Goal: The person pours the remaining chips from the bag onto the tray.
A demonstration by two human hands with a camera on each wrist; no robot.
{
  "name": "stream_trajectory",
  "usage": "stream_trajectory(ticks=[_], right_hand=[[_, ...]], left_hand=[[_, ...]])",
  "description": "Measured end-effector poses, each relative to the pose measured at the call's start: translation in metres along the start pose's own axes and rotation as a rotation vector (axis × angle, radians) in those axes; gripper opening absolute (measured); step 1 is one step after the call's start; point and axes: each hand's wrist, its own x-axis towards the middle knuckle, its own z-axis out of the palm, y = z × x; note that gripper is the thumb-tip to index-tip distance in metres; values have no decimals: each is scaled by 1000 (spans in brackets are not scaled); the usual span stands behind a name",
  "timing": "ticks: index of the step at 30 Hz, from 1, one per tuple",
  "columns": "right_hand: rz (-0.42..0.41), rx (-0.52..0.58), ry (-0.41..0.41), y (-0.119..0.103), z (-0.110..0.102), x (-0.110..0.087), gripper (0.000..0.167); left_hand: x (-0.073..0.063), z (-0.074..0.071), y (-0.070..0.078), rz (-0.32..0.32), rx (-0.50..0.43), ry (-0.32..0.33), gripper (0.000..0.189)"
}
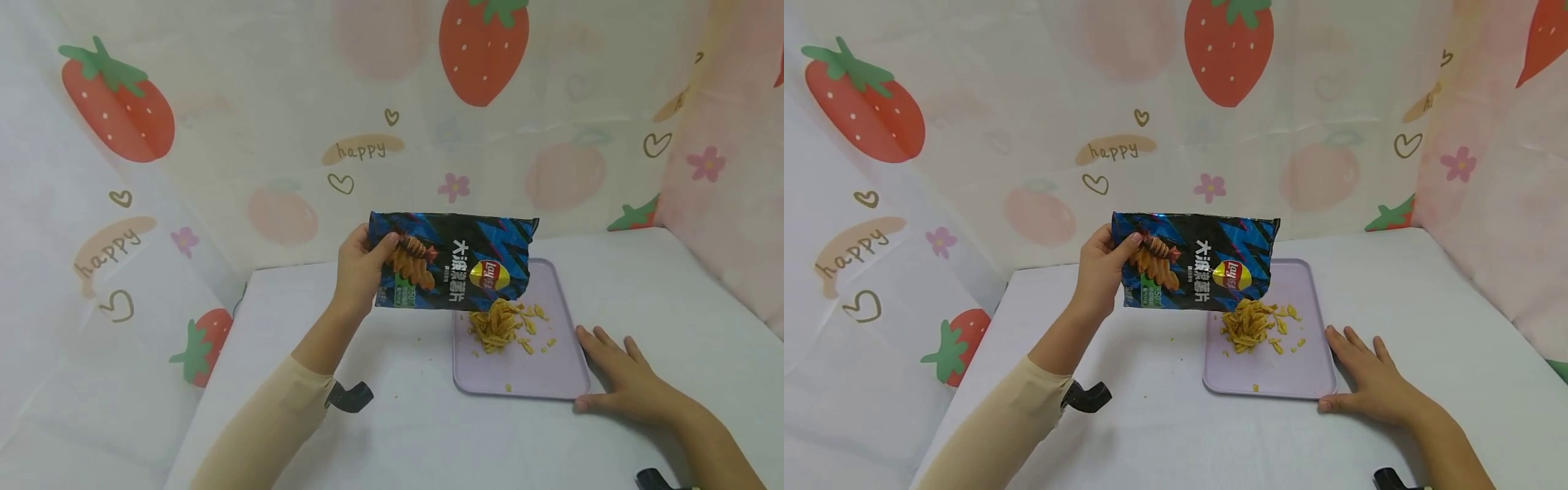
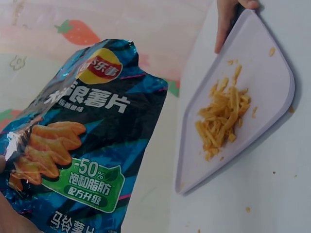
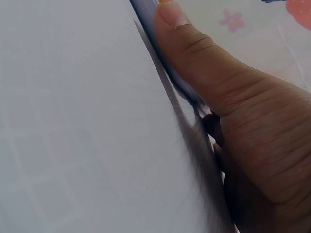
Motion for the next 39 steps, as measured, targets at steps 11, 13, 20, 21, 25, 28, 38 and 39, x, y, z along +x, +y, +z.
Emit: stream_trajectory(ticks=[11, 13, 20, 21, 25, 28, 38, 39], right_hand=[[-20, 15, 19, 2, 3, -2, 120], [-24, 14, 25, 2, 4, -2, 120], [-35, 0, 34, 3, 3, -3, 121], [-28, 6, 32, 2, 3, -3, 121], [-15, 19, 12, 1, 3, -2, 122], [-6, 17, 6, 0, 2, -2, 122], [-16, 10, 17, -2, 1, -3, 121], [-14, 9, 17, -2, 2, -3, 121]], left_hand=[[-17, -17, -7, -100, -39, 114, 26], [-20, -20, -9, -115, -54, 135, 26], [-29, -24, -13, -145, -108, 181, 28], [-31, -25, -14, -149, -116, 189, 29], [-38, -28, -19, -164, -135, 209, 29], [-43, -29, -25, -178, -147, 217, 31], [-61, -36, -37, -239, -204, 308, 30], [-62, -37, -38, -245, -210, 314, 31]])
